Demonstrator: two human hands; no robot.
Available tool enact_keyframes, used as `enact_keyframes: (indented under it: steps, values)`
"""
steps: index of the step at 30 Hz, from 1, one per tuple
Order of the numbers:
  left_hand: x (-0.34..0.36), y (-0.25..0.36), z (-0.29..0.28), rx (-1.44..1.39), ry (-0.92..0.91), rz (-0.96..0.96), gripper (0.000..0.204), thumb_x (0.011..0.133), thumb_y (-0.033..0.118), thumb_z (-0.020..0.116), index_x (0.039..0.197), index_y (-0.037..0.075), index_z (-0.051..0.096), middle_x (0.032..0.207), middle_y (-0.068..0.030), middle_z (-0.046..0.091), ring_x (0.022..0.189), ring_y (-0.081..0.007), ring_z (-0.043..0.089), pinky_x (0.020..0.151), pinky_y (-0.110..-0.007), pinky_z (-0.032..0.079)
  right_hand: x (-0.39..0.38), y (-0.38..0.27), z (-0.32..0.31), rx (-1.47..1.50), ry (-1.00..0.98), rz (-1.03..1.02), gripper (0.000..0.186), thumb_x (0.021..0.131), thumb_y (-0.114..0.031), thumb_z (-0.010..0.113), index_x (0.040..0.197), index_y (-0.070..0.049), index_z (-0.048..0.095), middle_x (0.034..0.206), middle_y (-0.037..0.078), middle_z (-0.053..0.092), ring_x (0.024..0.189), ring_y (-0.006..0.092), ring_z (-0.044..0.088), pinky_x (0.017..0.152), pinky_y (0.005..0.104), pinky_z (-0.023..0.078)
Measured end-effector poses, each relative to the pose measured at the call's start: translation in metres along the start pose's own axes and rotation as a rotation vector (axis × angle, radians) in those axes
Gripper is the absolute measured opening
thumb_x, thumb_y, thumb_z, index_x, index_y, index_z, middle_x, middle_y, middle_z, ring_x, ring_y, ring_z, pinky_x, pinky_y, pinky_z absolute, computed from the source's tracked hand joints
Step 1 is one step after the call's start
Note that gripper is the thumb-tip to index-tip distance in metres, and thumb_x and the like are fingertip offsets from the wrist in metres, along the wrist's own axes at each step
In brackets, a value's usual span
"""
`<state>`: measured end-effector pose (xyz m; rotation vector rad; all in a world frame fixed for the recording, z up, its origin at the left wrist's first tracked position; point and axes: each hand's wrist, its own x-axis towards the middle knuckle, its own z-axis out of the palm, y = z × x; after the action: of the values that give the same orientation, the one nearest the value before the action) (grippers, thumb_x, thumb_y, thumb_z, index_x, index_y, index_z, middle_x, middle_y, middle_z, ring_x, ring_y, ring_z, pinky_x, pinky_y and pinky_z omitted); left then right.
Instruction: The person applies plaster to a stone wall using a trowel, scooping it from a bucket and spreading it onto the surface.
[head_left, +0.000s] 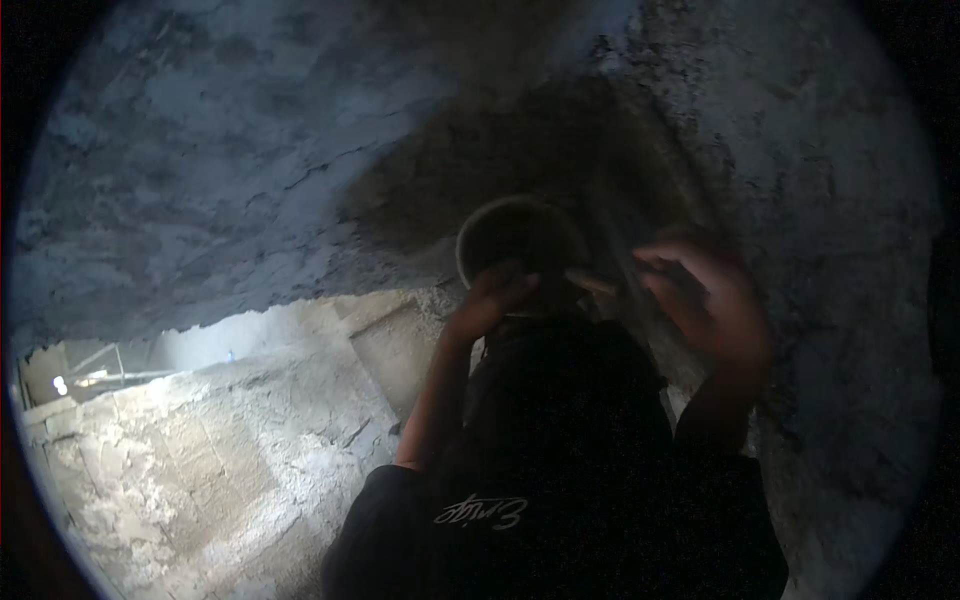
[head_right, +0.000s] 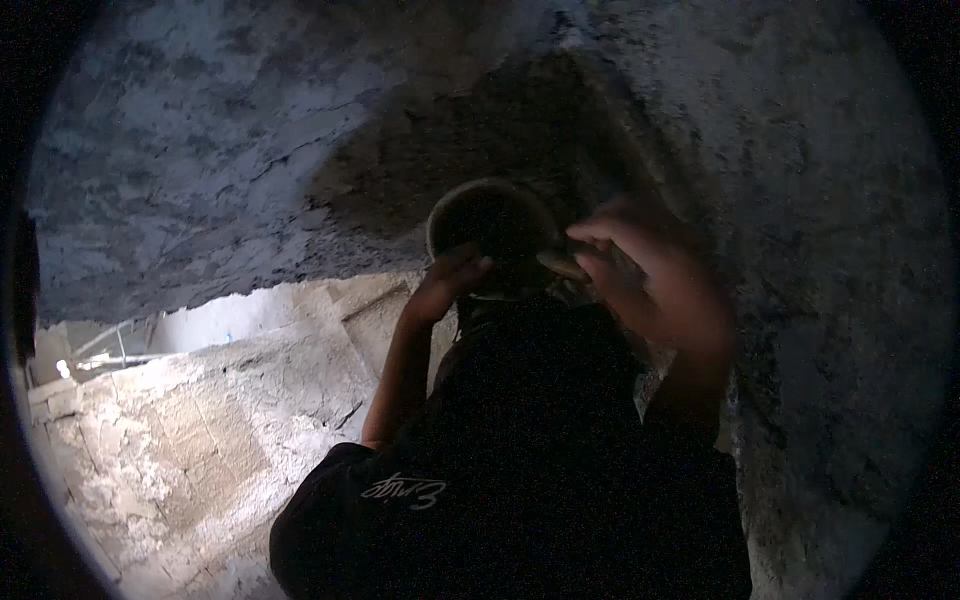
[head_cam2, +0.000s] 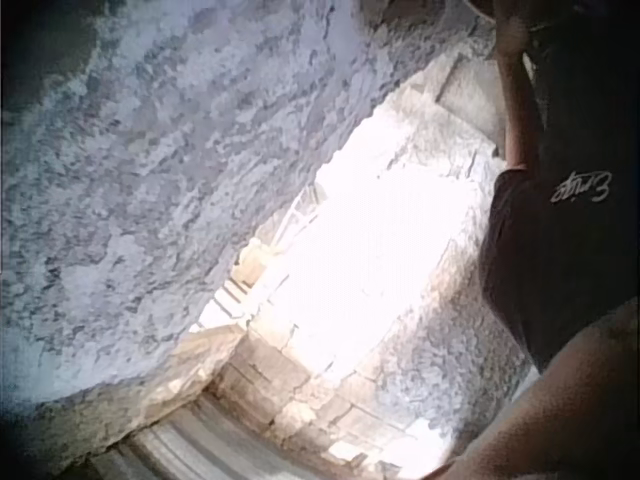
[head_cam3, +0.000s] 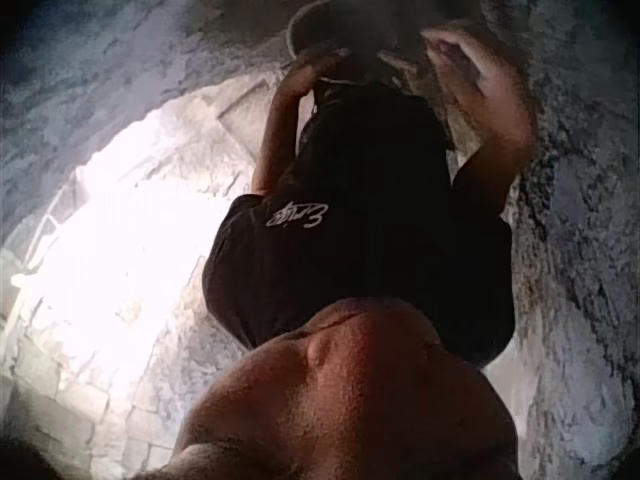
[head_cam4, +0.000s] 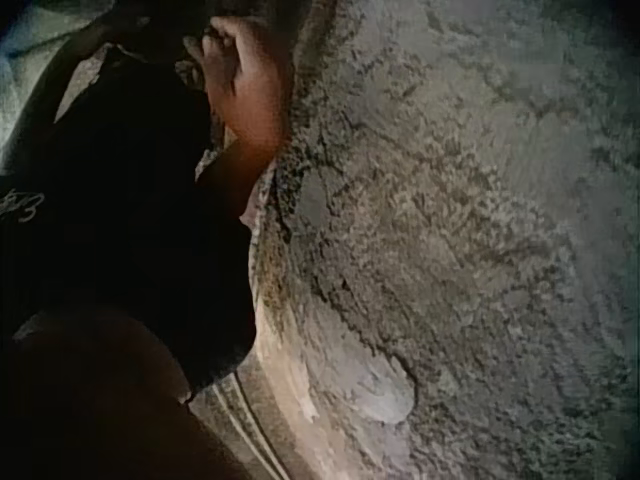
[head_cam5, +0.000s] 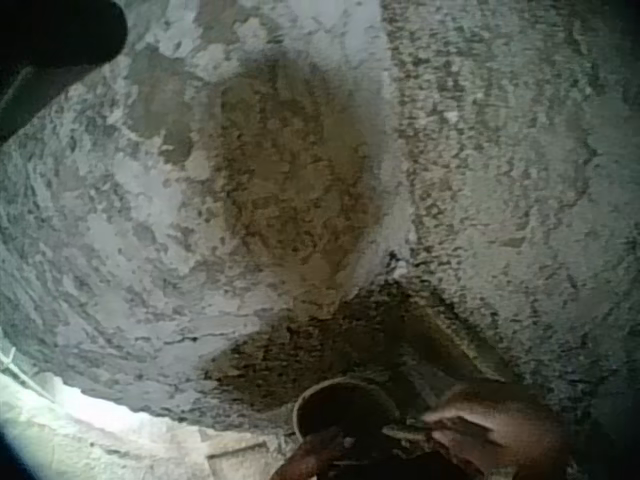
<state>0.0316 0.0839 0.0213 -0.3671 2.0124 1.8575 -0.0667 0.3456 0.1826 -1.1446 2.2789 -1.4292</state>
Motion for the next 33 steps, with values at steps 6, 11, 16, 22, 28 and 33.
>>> enact_keyframes:
  steps: [6, 11, 16, 22, 28, 33]
  values:
    - [0.007, -0.004, 0.009, -0.074, 0.143, -0.093, 0.039, 0.084, 0.035, 0.064, 0.099, -0.001, 0.059, 0.094, -0.0113, 0.059, 0.092, -0.0199, 0.054, 0.08, -0.033, 0.044, -0.009, 0.031, 0.009, -0.317, 0.031, 0.071, 0.023, 0.087, -0.02, 0.06, 0.102, -0.002, 0.06, 0.091, 0.014, 0.061, 0.083, 0.0293, 0.061, 0.07, 0.0402, 0.048]
    - [0.008, 0.007, 0.016, -0.137, 0.041, -0.154, 0.064, 0.081, 0.04, 0.067, 0.121, -0.007, 0.05, 0.118, -0.0206, 0.054, 0.112, -0.0278, 0.05, 0.094, -0.036, 0.04, -0.011, 0.04, 0.011, -0.26, 0.019, 0.149, 0.019, 0.085, -0.016, 0.062, 0.1, -0.004, 0.061, 0.092, 0.013, 0.063, 0.086, 0.0279, 0.062, 0.074, 0.0366, 0.048]
    - [0.005, 0.023, 0.03, -0.062, 0.191, -0.158, 0.045, 0.085, 0.035, 0.064, 0.106, -0.003, 0.058, 0.102, -0.013, 0.059, 0.1, -0.0203, 0.053, 0.087, -0.032, 0.041, -0.018, 0.058, 0.011, -0.27, -0.018, 0.11, 0.02, 0.084, -0.015, 0.063, 0.1, -0.003, 0.061, 0.09, 0.013, 0.063, 0.082, 0.027, 0.062, 0.071, 0.0364, 0.049]
    - [0.011, 0.023, 0.036, 0.034, 0.085, -0.036, 0.032, 0.087, 0.033, 0.061, 0.082, 0.002, 0.056, 0.078, -0.0039, 0.055, 0.077, -0.0142, 0.049, 0.07, -0.032, 0.041, -0.02, 0.084, 0.041, 0.022, -0.125, 0.413, 0.02, 0.085, -0.015, 0.064, 0.1, -0.002, 0.061, 0.091, 0.011, 0.065, 0.082, 0.0213, 0.064, 0.074, 0.0362, 0.049]
    - [0.015, 0.017, 0.035, 0.085, 0.072, 0.022, 0.035, 0.086, 0.035, 0.061, 0.077, 0.003, 0.053, 0.07, -0.002, 0.052, 0.07, -0.0134, 0.046, 0.064, -0.033, 0.038, -0.024, 0.045, 0.042, 0.409, -0.418, 0.065, 0.028, 0.086, -0.023, 0.064, 0.104, -0.001, 0.059, 0.091, 0.01, 0.062, 0.083, 0.0208, 0.063, 0.075, 0.0329, 0.05]
    - [0.021, 0.016, 0.042, 0.061, 0.06, 0.001, 0.037, 0.086, 0.038, 0.06, 0.076, 0.003, 0.054, 0.073, -0.0051, 0.052, 0.071, -0.0132, 0.046, 0.065, -0.033, 0.038, 0.0, -0.007, 0.062, 0.913, -0.709, -0.335, 0.029, 0.082, -0.015, 0.068, 0.108, -0.005, 0.06, 0.099, 0.01, 0.063, 0.096, 0.0238, 0.06, 0.091, 0.037, 0.045]
